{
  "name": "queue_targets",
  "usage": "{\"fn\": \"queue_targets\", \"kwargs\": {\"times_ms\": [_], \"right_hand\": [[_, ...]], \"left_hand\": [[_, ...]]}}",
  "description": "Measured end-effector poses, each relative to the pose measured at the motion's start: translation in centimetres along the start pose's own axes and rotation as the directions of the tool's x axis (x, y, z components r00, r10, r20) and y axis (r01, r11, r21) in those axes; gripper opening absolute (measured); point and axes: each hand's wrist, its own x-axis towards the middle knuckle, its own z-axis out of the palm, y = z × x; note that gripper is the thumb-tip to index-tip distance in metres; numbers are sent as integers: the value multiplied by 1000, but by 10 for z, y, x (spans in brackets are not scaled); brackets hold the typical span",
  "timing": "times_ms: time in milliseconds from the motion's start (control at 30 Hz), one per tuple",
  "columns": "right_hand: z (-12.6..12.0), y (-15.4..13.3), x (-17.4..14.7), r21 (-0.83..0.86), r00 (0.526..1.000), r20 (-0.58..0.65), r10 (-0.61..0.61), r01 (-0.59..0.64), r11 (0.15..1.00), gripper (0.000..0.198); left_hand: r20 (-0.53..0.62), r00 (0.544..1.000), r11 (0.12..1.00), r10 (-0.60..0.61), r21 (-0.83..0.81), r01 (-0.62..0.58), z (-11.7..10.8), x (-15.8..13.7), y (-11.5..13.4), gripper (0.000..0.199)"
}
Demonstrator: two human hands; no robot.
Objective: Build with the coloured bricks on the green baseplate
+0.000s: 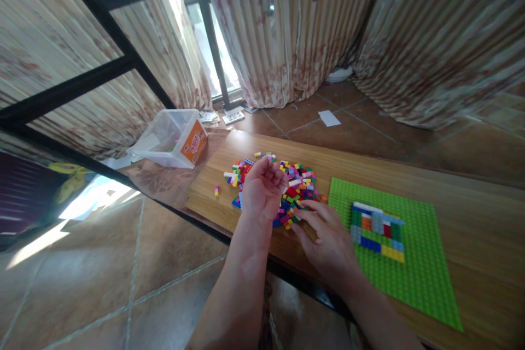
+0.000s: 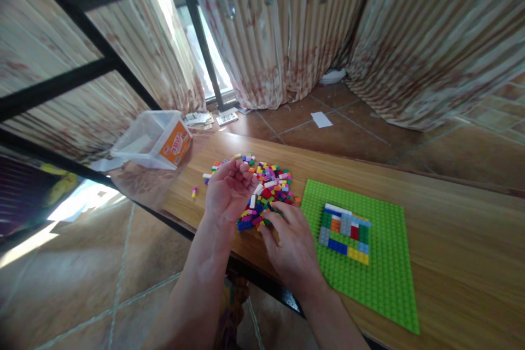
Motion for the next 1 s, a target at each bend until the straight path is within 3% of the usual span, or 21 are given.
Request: {"fn": "queue_targets", "kwargs": {"times_ms": [400,567,633,700,767,833,900,933,1000], "right_hand": [[35,-3,14,-98,1000,7,-18,19,995,19],[30,-3,19,-57,997,-59,45,-49,997,16],[22,-3,22,12,989,-108,105,-104,995,16],[14,-1,24,84,977,-131,167,-157,984,17],[7,1,25,132,967,-146,209,-190,973,18],[2,2,24,154,959,-165,232,-207,966,18],[-1,3,24,164,952,-180,247,-219,962,19],[-2,4,23,165,950,-188,251,-221,961,20],[-4,4,23,165,949,-198,245,-214,963,20]], "left_hand": [[-6,1000,1000,-13,-23,13,-6,3,13,19],[-10,1000,999,-5,-33,5,-7,0,22,20],[19,1000,999,21,42,-21,-7,-1,22,19],[85,994,964,72,252,-91,-7,-3,19,17],[210,971,812,112,544,-212,-9,-4,13,17],[331,941,544,72,777,-315,-11,-6,6,21],[380,924,293,-34,888,-355,-14,-7,0,30],[390,916,211,-89,907,-365,-15,-7,-1,34],[412,896,135,-164,909,-393,-15,-7,-3,37]]}}
